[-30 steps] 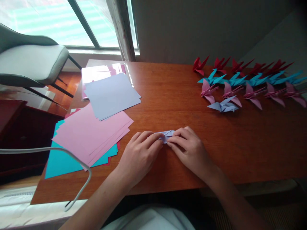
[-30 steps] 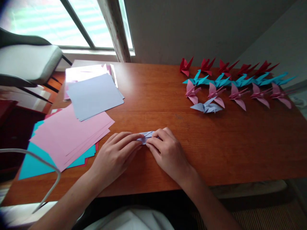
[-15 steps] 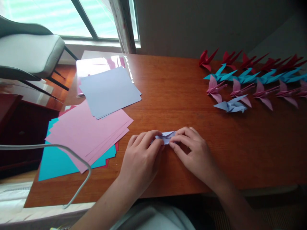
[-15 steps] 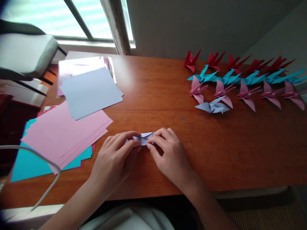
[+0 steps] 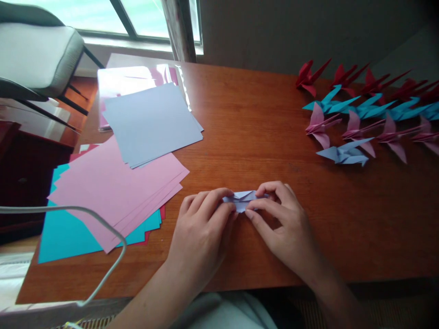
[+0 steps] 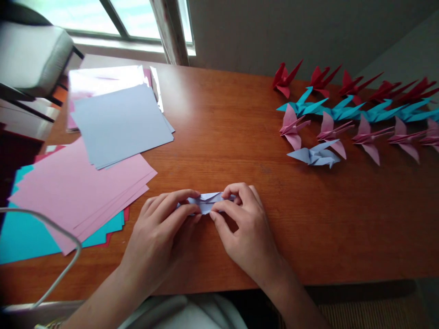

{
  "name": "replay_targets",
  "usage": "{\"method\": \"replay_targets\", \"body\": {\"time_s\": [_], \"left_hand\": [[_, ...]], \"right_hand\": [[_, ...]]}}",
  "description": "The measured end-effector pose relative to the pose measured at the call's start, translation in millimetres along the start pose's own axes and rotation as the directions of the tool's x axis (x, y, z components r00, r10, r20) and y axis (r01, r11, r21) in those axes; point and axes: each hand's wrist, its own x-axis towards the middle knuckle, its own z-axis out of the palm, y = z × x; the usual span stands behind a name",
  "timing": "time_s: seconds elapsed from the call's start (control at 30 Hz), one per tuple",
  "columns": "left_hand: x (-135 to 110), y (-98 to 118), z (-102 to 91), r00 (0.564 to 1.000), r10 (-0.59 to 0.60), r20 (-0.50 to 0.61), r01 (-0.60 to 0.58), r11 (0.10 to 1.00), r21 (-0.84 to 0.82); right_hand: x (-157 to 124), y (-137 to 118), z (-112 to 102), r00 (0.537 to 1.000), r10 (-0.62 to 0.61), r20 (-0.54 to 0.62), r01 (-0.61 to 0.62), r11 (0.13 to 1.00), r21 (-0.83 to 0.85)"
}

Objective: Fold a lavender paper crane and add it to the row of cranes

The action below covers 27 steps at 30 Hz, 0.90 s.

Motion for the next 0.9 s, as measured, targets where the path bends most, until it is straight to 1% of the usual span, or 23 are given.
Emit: {"method": "replay_targets", "body": {"time_s": [0.17, 0.33, 0.4, 0.6, 0.9], "left_hand": [[-3.5, -3.8, -2.0, 0.999, 0.031, 0.035, -0.03, 0.999, -0.024], [-1.2, -3.4, -3.4, 0.999, 0.026, 0.025, -0.026, 1.0, -0.012], [0.9, -2.9, -3.2, 1.0, 0.013, 0.026, -0.012, 1.0, -0.015], [4.7, 1.6, -0.2, 0.997, -0.08, 0.016, 0.079, 0.996, 0.036], [4.8, 2.4, 1.3, 0.993, -0.113, 0.024, 0.113, 0.993, 0.024]], "right_hand": [[-2.1, 2.0, -0.8, 1.0, -0.018, 0.008, 0.018, 0.999, 0.036], [-1.0, 1.2, 1.1, 1.0, 0.0, 0.0, 0.0, 1.0, 0.005], [-1.0, -0.4, 3.4, 1.0, 0.009, -0.019, -0.01, 1.0, -0.022], [-0.5, -5.8, 8.9, 0.997, 0.046, -0.057, -0.051, 0.995, -0.084], [1.7, -6.8, 10.7, 0.996, 0.059, -0.066, -0.067, 0.99, -0.122]]}}
